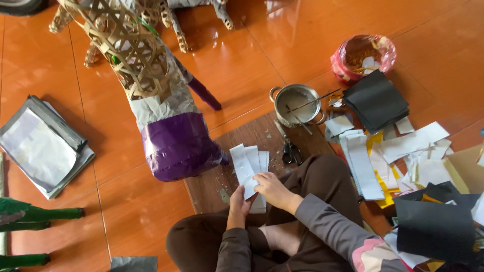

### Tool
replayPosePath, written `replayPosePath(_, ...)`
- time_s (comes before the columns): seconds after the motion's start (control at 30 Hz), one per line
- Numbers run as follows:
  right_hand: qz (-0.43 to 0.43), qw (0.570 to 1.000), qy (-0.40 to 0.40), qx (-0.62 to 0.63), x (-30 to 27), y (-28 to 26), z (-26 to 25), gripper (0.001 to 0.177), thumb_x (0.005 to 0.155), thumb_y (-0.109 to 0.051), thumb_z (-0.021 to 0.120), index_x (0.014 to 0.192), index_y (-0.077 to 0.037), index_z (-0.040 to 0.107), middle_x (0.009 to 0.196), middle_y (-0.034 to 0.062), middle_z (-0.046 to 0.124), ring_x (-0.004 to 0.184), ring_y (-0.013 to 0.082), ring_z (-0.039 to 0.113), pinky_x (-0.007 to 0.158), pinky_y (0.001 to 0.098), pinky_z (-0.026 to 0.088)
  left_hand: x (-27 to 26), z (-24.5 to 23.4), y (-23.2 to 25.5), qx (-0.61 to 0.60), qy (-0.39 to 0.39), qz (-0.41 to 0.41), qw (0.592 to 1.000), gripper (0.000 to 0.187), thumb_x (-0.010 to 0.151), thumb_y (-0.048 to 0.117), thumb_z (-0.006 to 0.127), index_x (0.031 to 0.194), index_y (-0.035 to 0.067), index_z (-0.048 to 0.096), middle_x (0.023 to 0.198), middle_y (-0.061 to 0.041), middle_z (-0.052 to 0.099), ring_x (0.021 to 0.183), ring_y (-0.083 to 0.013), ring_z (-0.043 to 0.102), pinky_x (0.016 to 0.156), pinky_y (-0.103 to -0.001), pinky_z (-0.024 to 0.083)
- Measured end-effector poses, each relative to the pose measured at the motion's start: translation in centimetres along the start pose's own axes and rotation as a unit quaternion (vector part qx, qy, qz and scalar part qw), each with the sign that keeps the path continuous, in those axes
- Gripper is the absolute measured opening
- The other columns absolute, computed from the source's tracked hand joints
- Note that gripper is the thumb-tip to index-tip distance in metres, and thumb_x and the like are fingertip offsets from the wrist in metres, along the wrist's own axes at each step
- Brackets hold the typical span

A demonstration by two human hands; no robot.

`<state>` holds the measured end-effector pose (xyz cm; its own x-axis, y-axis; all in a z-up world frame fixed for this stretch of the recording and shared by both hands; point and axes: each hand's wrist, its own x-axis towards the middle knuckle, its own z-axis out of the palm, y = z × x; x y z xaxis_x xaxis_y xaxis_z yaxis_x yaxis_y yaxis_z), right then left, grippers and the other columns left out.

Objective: Decorating a large paper-mache sculpture by cutting and gluing paper strips

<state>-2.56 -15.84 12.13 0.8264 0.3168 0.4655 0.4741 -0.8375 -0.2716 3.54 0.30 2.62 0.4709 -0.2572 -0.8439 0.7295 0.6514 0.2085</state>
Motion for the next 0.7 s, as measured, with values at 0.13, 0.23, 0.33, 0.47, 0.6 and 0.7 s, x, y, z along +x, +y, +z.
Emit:
replayPosePath(0.13, 0.041, 0.997, -0.012, 0.060, 0.1, 0.7, 0.6, 0.008, 0.085, -0.016, 0.063, 0.078, -0.012, 0.065, 0.109, 0.0069, 0.061, 0.110, 0.0289, 0.054, 0.084, 0.0433, 0.042, -0.6, -1.0, -0.5, 0.207, -0.079, 0.167, 0.961, 0.034, 0.083, -0.002, 0.068, 0.114, -0.004, 0.055, 0.114, -0.023, 0.058, 0.099, -0.0360, 0.057, 0.089, -0.054, 0.051)
replayPosePath(0.23, 0.106, 0.983, -0.065, 0.137, 0.4, 1.0, 0.2, 0.003, 0.085, -0.006, 0.066, 0.082, -0.005, 0.067, 0.110, 0.0110, 0.061, 0.109, 0.0319, 0.052, 0.084, 0.0485, 0.043, -8.9, 3.4, -0.5, 0.357, -0.046, 0.253, 0.898, 0.026, 0.085, 0.010, 0.063, 0.110, 0.004, 0.054, 0.090, -0.012, 0.062, 0.077, -0.0195, 0.060, 0.070, -0.035, 0.051)
replayPosePath(0.33, 0.162, 0.969, -0.070, 0.174, 0.7, 1.3, -0.7, 0.005, 0.087, -0.001, 0.064, 0.083, -0.005, 0.065, 0.107, 0.0083, 0.058, 0.107, 0.0291, 0.052, 0.083, 0.0457, 0.042, -12.5, 4.3, 0.3, 0.419, 0.066, 0.326, 0.845, 0.037, 0.093, 0.027, 0.051, 0.126, 0.012, 0.047, 0.099, -0.009, 0.061, 0.085, -0.0226, 0.062, 0.071, -0.037, 0.049)
replayPosePath(0.47, 0.133, 0.971, -0.007, 0.199, 1.4, 1.1, -1.8, 0.005, 0.089, -0.006, 0.066, 0.085, -0.003, 0.064, 0.102, 0.0119, 0.059, 0.100, 0.0315, 0.055, 0.081, 0.0459, 0.044, -11.2, 3.3, 0.6, 0.681, -0.012, 0.541, 0.494, 0.041, 0.081, 0.031, 0.073, 0.116, 0.014, 0.062, 0.125, -0.008, 0.053, 0.117, -0.0307, 0.048, 0.097, -0.046, 0.039)
replayPosePath(0.6, 0.130, 0.965, 0.016, 0.226, 2.4, 0.5, -3.6, 0.047, 0.085, -0.004, 0.067, 0.131, -0.005, 0.053, 0.121, 0.0182, 0.059, 0.113, 0.0365, 0.055, 0.098, 0.0476, 0.044, -13.4, 5.7, 1.8, 0.669, -0.001, 0.616, 0.416, 0.008, 0.080, 0.010, 0.069, 0.086, 0.007, 0.067, 0.109, -0.011, 0.062, 0.115, -0.0325, 0.051, 0.095, -0.050, 0.042)
replayPosePath(0.7, 0.124, 0.950, 0.033, 0.284, 2.5, 0.6, -4.5, 0.074, 0.081, -0.002, 0.071, 0.146, -0.008, 0.035, 0.143, 0.0168, 0.044, 0.132, 0.0354, 0.044, 0.109, 0.0457, 0.036, -18.4, 8.5, 2.5, 0.651, -0.060, 0.655, 0.379, 0.009, 0.085, 0.008, 0.062, 0.094, 0.007, 0.062, 0.107, -0.011, 0.063, 0.110, -0.0334, 0.055, 0.098, -0.046, 0.042)
